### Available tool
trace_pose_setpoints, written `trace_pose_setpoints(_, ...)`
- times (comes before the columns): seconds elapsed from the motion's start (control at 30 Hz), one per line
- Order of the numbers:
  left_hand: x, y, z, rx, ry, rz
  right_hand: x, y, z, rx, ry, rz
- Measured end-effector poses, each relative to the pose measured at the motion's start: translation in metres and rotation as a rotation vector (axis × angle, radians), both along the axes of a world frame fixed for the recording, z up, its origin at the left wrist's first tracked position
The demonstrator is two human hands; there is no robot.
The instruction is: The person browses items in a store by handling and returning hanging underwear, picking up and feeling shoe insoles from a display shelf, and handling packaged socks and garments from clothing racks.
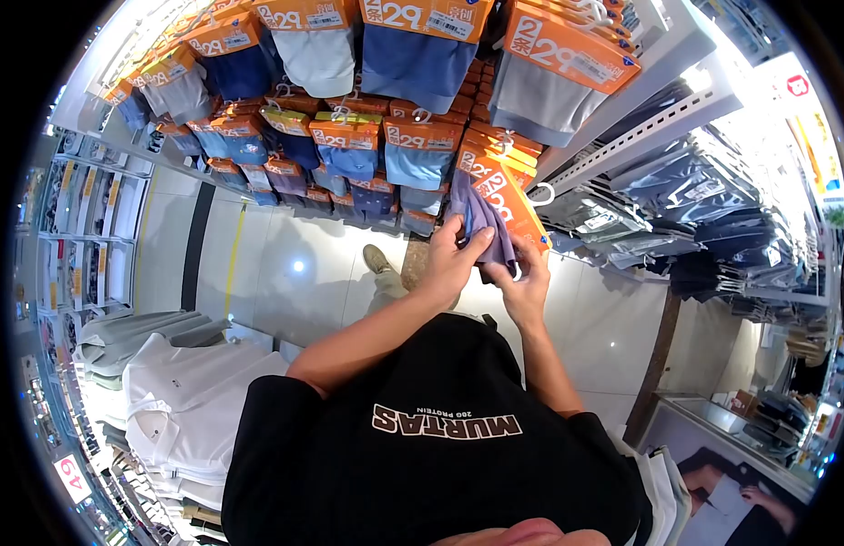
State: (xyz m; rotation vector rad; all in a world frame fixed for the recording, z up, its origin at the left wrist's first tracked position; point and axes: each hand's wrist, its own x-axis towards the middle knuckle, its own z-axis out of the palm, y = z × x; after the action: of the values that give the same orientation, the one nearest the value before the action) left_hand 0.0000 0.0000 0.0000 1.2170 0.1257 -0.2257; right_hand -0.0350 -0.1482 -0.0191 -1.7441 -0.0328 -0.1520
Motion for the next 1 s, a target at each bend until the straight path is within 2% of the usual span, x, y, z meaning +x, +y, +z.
trace_pose_setpoints(0.07, -0.004, 0.001, 0.007, -0.167, 0.098, -0.097, -0.002, -0.007, 0.003, 0.279, 0.176, -0.066)
trace_pose_setpoints(0.17, -0.005, 0.023, 0.001, -0.245, 0.145, -0.087, 0.007, 0.010, -0.008, 0.586, 0.223, -0.105)
trace_pose_setpoints(0.27, -0.011, 0.017, 0.000, -0.374, 0.239, -0.060, 0.003, 0.002, -0.002, 0.778, 0.362, -0.164)
trace_pose_setpoints(0.37, -0.010, 0.028, -0.012, -0.372, 0.243, -0.046, 0.007, 0.009, 0.006, 0.871, 0.386, -0.239)
trace_pose_setpoints(0.5, -0.011, 0.029, -0.010, -0.313, 0.240, -0.032, 0.005, 0.000, -0.020, 0.827, 0.392, -0.185)
trace_pose_setpoints(0.6, -0.011, 0.020, 0.001, -0.278, 0.219, -0.014, -0.002, 0.009, -0.015, 0.666, 0.319, -0.124)
trace_pose_setpoints(0.7, -0.007, 0.014, -0.008, -0.182, 0.160, -0.019, -0.005, 0.014, 0.007, 0.376, 0.130, 0.027)
trace_pose_setpoints(0.83, -0.008, 0.014, -0.015, -0.209, 0.107, -0.042, -0.007, 0.019, 0.020, 0.350, 0.216, 0.026)
trace_pose_setpoints(0.87, -0.008, 0.016, -0.017, -0.211, 0.097, -0.050, -0.006, 0.018, 0.012, 0.297, 0.152, -0.022)
trace_pose_setpoints(1.0, -0.017, 0.017, -0.008, -0.243, 0.211, -0.087, -0.002, 0.009, -0.002, 0.538, 0.295, -0.141)
